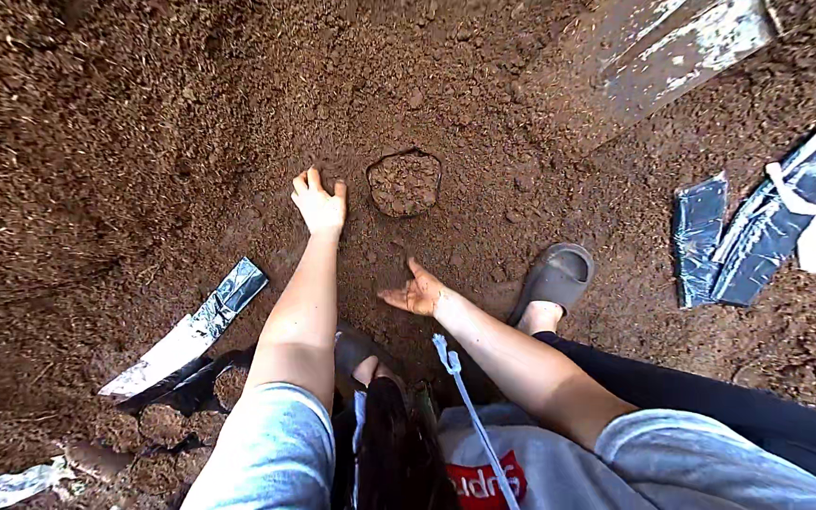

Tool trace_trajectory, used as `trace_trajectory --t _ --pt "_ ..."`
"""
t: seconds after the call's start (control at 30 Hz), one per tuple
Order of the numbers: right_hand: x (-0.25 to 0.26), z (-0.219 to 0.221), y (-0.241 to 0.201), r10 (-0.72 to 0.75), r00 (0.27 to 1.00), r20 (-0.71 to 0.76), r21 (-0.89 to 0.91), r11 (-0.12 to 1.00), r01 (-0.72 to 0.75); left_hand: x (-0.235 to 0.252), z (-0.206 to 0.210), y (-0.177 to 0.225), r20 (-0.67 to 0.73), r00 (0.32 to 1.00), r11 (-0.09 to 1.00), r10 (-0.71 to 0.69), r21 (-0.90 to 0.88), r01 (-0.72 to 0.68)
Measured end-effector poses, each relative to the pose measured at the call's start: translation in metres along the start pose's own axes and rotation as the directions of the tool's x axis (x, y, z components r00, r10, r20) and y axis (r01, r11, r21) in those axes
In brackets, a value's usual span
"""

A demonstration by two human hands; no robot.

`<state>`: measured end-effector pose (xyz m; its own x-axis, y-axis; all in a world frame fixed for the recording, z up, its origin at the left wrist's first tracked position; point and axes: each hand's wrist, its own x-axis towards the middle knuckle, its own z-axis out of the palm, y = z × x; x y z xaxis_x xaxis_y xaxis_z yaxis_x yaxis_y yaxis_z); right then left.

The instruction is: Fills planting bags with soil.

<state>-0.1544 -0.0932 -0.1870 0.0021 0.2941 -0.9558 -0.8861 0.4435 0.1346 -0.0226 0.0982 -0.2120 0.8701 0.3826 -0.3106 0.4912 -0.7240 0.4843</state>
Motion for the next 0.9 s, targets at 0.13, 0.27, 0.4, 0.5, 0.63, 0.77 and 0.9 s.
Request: trace_trajectory --t 0.13,0.27,0.4,0.5,0.63,0.77,0.9 --pt "0.021 0.023 -0.010 -0.171 0.984 0.052 0.064 0.984 0.167 -0.055 0.008 -0.001 0.190 0.979 0.998 0.069 -0.008 -0.069" --pt "0.028 0.029 -0.001 -0.262 0.951 0.166 0.105 0.963 0.247 -0.105 -0.015 -0.004 0.463 0.864 0.973 0.201 -0.195 -0.122" --pt "0.005 0.013 0.005 -0.242 0.950 0.199 0.134 0.967 0.218 -0.125 -0.077 0.001 0.491 0.823 0.935 0.285 -0.332 -0.126" --pt "-0.025 0.006 0.000 -0.255 0.923 0.288 0.069 0.967 0.246 -0.127 -0.117 0.003 0.398 0.902 0.939 0.165 -0.344 -0.020" --pt "-0.095 0.020 -0.020 -0.364 0.810 0.460 0.053 0.922 0.384 -0.122 -0.130 0.010 0.349 0.935 0.916 0.060 -0.391 0.088" --pt "-0.144 0.046 -0.057 -0.589 0.603 0.537 0.058 0.739 0.671 -0.116 -0.112 0.042 0.421 0.905 0.909 0.059 -0.397 0.125" --pt "-0.149 0.078 -0.094 -0.816 0.428 0.388 -0.020 0.457 0.889 -0.111 -0.093 0.079 0.497 0.867 0.904 0.019 -0.380 0.198"
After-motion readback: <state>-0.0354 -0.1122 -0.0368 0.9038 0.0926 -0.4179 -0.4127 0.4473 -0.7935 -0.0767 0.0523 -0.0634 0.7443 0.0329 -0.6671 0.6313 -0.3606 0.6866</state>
